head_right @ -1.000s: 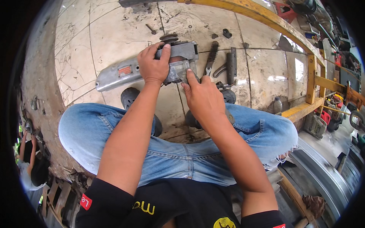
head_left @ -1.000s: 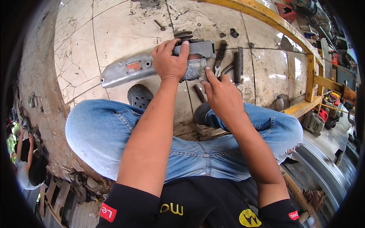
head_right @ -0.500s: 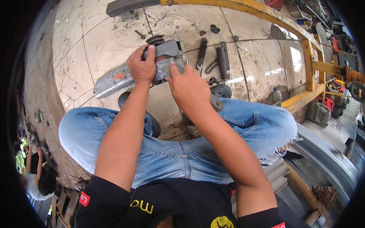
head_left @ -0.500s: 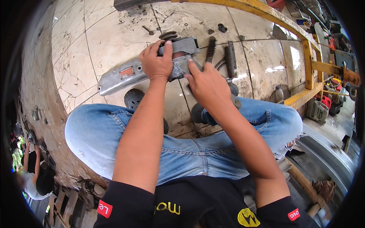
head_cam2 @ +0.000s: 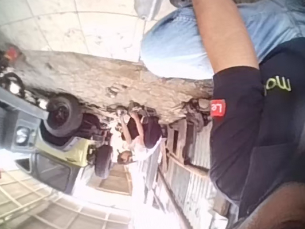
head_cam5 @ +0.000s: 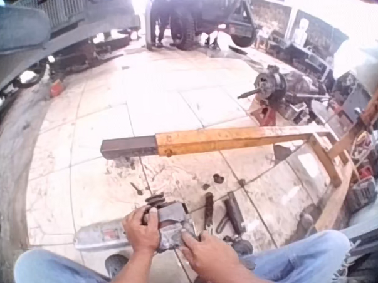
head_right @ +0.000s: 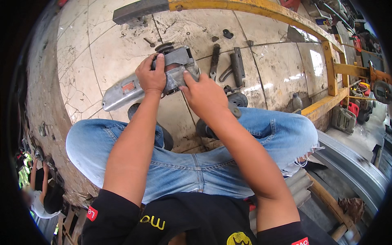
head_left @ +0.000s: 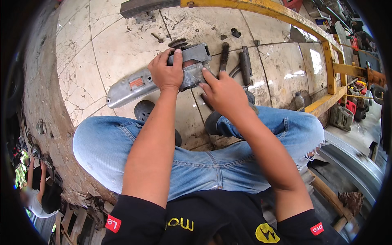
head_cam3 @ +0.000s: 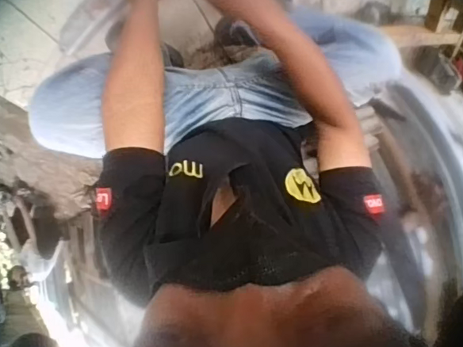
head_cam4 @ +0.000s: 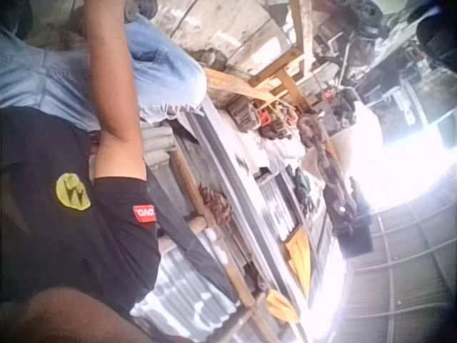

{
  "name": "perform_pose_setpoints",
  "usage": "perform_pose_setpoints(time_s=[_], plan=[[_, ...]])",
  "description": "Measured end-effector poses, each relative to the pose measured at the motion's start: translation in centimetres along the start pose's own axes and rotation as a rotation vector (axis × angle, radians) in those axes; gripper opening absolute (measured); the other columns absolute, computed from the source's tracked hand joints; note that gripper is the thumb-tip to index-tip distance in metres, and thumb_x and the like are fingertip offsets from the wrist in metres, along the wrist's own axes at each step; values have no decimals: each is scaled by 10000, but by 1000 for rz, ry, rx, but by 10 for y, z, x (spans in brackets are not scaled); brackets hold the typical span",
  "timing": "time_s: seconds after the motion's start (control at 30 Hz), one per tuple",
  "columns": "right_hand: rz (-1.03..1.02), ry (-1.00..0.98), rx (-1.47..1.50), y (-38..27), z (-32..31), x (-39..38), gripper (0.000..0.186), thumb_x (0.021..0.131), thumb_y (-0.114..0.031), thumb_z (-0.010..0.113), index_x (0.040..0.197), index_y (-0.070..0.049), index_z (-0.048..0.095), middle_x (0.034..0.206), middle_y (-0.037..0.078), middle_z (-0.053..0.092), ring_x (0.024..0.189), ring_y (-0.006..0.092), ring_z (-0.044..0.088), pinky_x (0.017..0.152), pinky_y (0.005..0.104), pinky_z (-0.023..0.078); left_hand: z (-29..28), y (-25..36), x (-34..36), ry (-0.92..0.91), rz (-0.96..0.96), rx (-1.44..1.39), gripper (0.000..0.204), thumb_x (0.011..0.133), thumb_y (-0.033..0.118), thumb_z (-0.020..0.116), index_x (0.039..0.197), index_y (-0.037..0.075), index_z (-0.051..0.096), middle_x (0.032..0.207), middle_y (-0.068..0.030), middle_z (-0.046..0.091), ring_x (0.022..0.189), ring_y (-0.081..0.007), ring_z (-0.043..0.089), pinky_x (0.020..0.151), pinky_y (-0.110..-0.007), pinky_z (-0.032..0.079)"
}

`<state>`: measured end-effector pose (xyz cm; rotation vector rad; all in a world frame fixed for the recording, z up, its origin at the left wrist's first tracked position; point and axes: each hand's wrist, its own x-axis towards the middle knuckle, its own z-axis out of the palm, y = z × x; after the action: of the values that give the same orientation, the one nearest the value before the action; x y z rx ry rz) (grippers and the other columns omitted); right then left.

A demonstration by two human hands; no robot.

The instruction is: The person sits on the floor and uses a wire brush and a wrench to clean and adjust a metallic mechanical part. The person repeatedly scrubs the surface and rotates the part to access different areas.

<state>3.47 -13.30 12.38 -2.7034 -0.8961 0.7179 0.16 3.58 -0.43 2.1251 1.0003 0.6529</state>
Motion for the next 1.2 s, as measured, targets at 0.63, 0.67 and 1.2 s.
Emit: perform_pose_setpoints(time_s=[0.63,0.67,1.2], plan=[[673,153,192,159,105,88,718,865,-368,702,1443,-51,419,1223,277,627,1162,428,597,1022,464,452,-4,3,2,-50,-20,-75,348,876,429,689,1034,125,754,1095,-95,694,1120,-320,536,1008,-410,397],[673,182,133,145,102,84,659,868,-336,699,1411,-64,445,1226,276,616,1165,431,590,1020,478,450,-7,1,1,-41,-8,-67,337,880,419,687,1030,124,752,1086,-93,695,1108,-318,542,1004,-409,395],[567,-189,273,99,141,92,369,861,-282,622,1127,-35,686,1147,253,680,1108,377,652,957,472,510,-8,6,-2,-42,55,-26,297,904,390,668,1045,138,739,1067,-84,691,1075,-304,537,978,-410,397]])
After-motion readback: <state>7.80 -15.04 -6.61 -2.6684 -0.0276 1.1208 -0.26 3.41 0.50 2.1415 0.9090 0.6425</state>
